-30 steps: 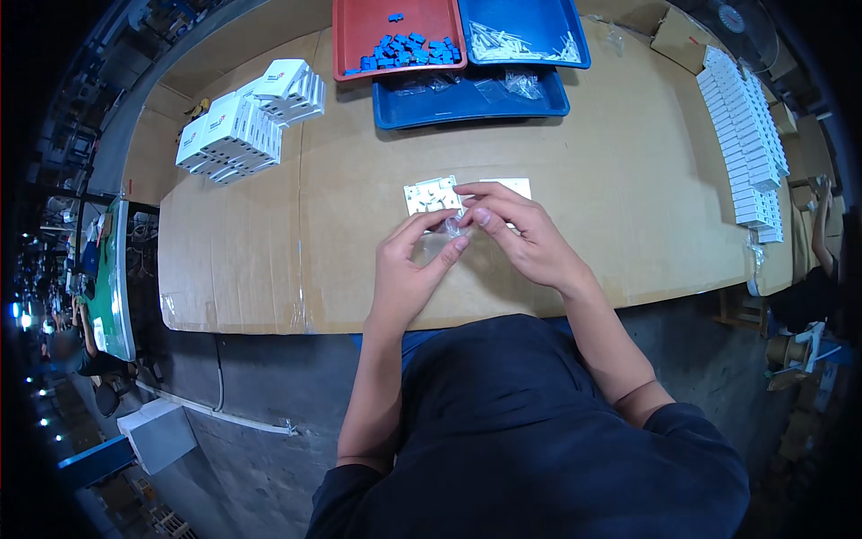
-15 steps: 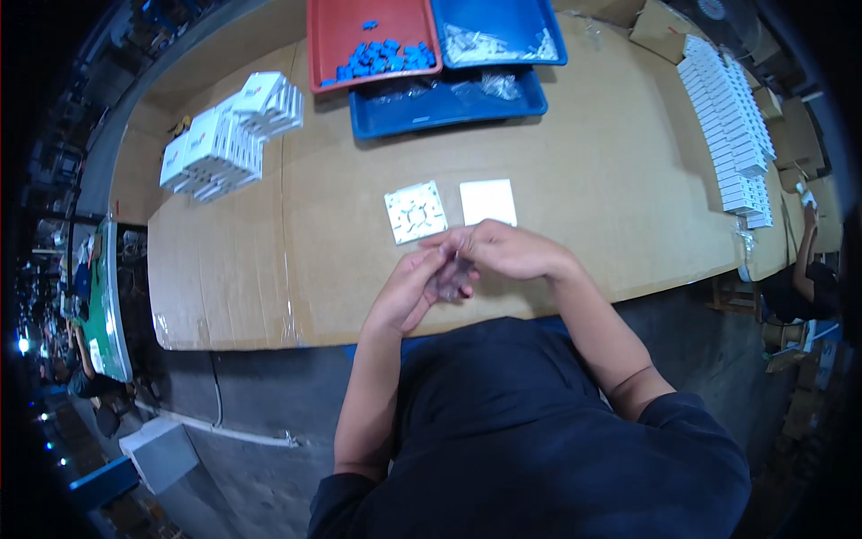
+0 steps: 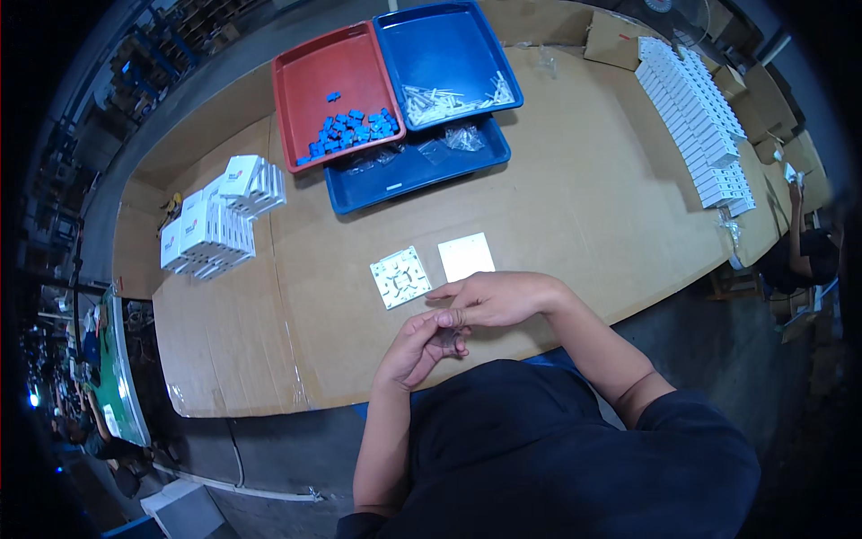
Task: The recorder is assembling small plastic electrical components onto a baseplate and packaging them into white cardboard boxes.
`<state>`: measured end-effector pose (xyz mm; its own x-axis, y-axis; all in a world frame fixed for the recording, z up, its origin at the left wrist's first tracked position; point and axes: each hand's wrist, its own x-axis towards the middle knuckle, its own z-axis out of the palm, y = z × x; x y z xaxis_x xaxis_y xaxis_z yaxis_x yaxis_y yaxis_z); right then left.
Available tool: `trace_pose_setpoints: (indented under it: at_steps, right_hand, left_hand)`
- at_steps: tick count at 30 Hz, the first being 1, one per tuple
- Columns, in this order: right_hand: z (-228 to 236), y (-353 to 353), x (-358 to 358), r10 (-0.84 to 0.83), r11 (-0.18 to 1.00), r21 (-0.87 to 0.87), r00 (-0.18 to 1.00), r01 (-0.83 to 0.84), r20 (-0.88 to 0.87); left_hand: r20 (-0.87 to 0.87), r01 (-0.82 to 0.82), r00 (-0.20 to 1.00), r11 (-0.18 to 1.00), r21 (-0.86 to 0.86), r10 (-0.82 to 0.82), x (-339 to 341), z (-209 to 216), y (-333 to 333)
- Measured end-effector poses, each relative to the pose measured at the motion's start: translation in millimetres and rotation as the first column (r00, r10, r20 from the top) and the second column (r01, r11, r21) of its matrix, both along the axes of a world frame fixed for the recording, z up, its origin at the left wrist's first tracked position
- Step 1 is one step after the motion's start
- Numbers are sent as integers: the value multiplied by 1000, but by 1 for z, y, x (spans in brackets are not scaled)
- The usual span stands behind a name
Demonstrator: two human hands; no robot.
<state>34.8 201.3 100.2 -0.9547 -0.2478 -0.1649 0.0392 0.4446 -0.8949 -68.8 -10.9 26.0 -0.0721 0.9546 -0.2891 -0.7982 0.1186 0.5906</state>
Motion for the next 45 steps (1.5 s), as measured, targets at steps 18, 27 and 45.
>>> trace_pose_setpoints:
  at_steps: [18, 27, 45]
  right_hand:
    - [12, 291, -132, -596, 288, 656, 667, 698, -448]
    - [10, 289, -167, -556, 90, 863, 744, 497, -370]
    - [51, 220, -67, -829, 508, -489, 556, 709, -56]
  left_hand:
    - [440, -23, 898, 998, 67, -9, -10, -44, -3]
    - [447, -15, 894, 1000, 19, 5, -13, -49, 0]
    - [475, -128, 877, 988, 84, 73, -6, -34, 27]
